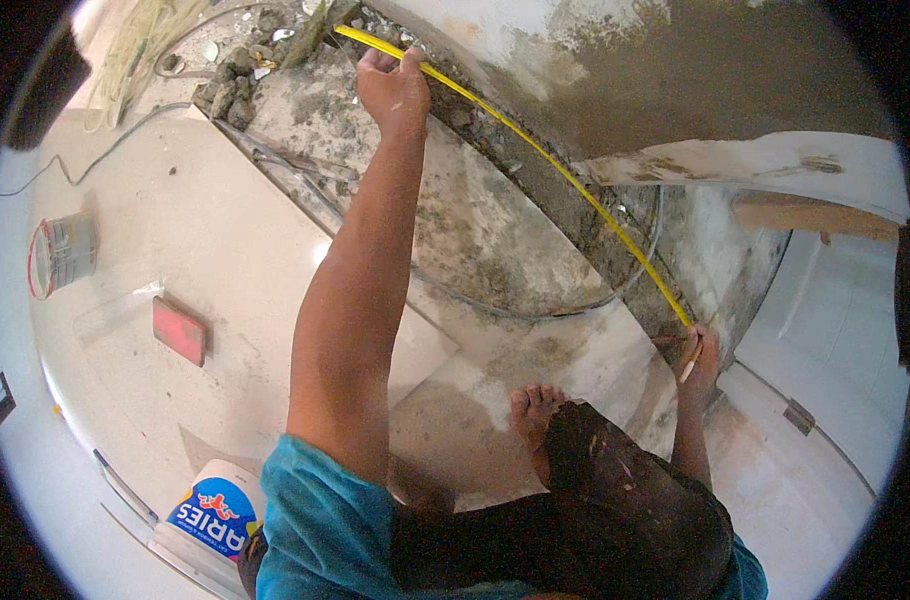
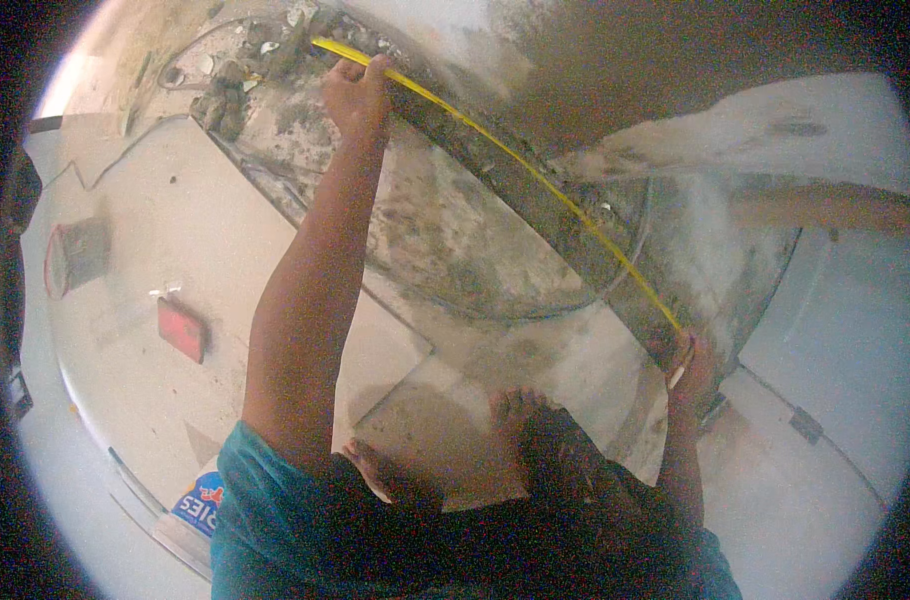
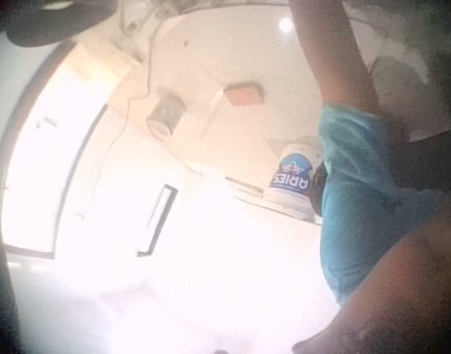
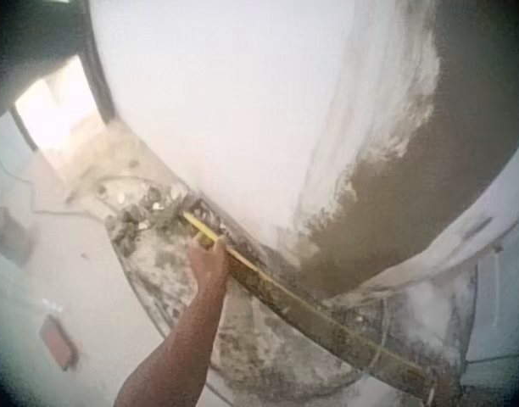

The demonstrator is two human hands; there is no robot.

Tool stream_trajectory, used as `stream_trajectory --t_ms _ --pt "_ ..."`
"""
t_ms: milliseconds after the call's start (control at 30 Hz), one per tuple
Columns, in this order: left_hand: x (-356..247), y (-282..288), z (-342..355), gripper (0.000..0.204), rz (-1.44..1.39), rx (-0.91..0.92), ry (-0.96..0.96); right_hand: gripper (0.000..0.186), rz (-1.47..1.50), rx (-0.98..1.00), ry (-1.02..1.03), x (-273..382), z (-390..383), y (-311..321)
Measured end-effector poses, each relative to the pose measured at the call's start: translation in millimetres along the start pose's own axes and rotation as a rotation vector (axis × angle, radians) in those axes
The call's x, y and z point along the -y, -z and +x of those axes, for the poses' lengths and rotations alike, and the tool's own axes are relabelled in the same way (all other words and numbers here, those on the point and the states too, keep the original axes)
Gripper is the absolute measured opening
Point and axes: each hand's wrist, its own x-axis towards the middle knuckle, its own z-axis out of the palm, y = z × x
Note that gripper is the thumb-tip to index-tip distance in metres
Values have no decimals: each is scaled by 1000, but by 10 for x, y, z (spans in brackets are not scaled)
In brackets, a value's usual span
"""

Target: The person walks into a room under renovation, picks up a floor tile, and kneels to measure and mark it with a tape measure and pencil. The person adjusts the tile position and takes multiple measurements before marking the tile.

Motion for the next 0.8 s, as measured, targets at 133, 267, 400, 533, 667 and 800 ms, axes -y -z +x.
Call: stream_trajectory --t_ms 133,267,400,533,667,800 --pt "190 -170 114 44 -4 101 -1 11 -12 179 -310 13 99 -48" --pt "169 -285 142 37 116 2 -29 10 -32 47 -136 38 196 -72" --pt "157 -291 226 25 54 148 -6 13 -48 196 -415 119 241 -123" --pt "287 -242 387 34 301 182 -121 14 -15 -38 -62 193 274 -205" --pt "340 -293 406 33 224 170 -200 12 -1 5 -153 238 299 -213" --pt "231 -381 326 23 -2 95 -3 12 -27 102 -204 267 328 -180"
